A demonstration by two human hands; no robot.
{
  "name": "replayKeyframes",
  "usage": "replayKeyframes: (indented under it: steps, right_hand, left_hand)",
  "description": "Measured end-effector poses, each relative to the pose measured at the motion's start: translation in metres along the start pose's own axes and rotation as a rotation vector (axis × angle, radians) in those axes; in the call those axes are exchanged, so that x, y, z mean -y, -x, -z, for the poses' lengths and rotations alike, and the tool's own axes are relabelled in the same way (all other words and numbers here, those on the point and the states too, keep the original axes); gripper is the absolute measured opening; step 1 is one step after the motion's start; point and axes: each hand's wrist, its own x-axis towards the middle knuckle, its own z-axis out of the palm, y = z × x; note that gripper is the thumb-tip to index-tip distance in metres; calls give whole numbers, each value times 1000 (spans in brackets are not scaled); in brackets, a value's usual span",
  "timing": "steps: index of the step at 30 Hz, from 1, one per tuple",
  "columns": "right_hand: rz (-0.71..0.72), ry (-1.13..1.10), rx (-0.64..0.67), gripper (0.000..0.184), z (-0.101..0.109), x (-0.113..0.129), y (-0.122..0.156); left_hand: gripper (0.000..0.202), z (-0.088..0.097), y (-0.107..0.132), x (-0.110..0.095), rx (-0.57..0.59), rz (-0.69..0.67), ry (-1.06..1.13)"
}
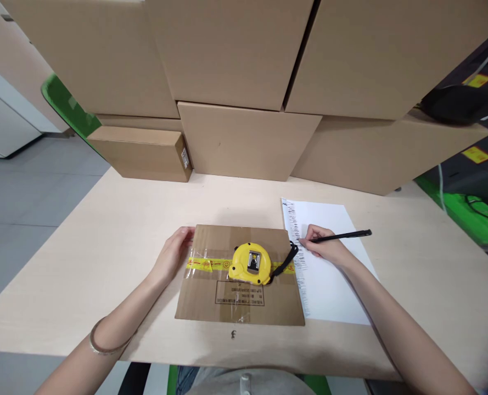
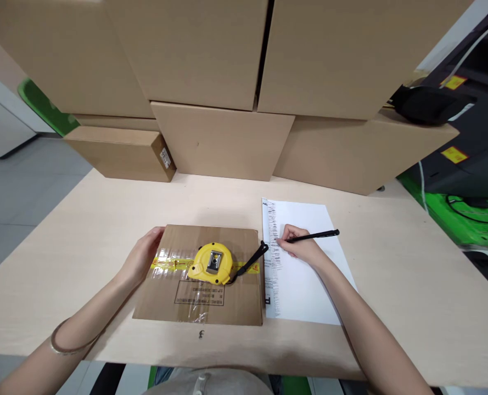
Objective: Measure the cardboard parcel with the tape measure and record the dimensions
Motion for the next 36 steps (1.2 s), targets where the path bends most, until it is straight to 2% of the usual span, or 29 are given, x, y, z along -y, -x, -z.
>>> replayKeyframes:
  steps: [20,27,36]
  right_hand:
    - [11,18,-6,34,0,0,0]
    - [17,36,-6,32,1,-4,-1]
    - [23,47,20,33,2,-5,-1]
  left_hand:
    - [34,-8,10,-25,8,-47,-152]
    - [22,-11,14,-31,-4,8,-134]
    - [21,-12,16,-31,29,3,-136]
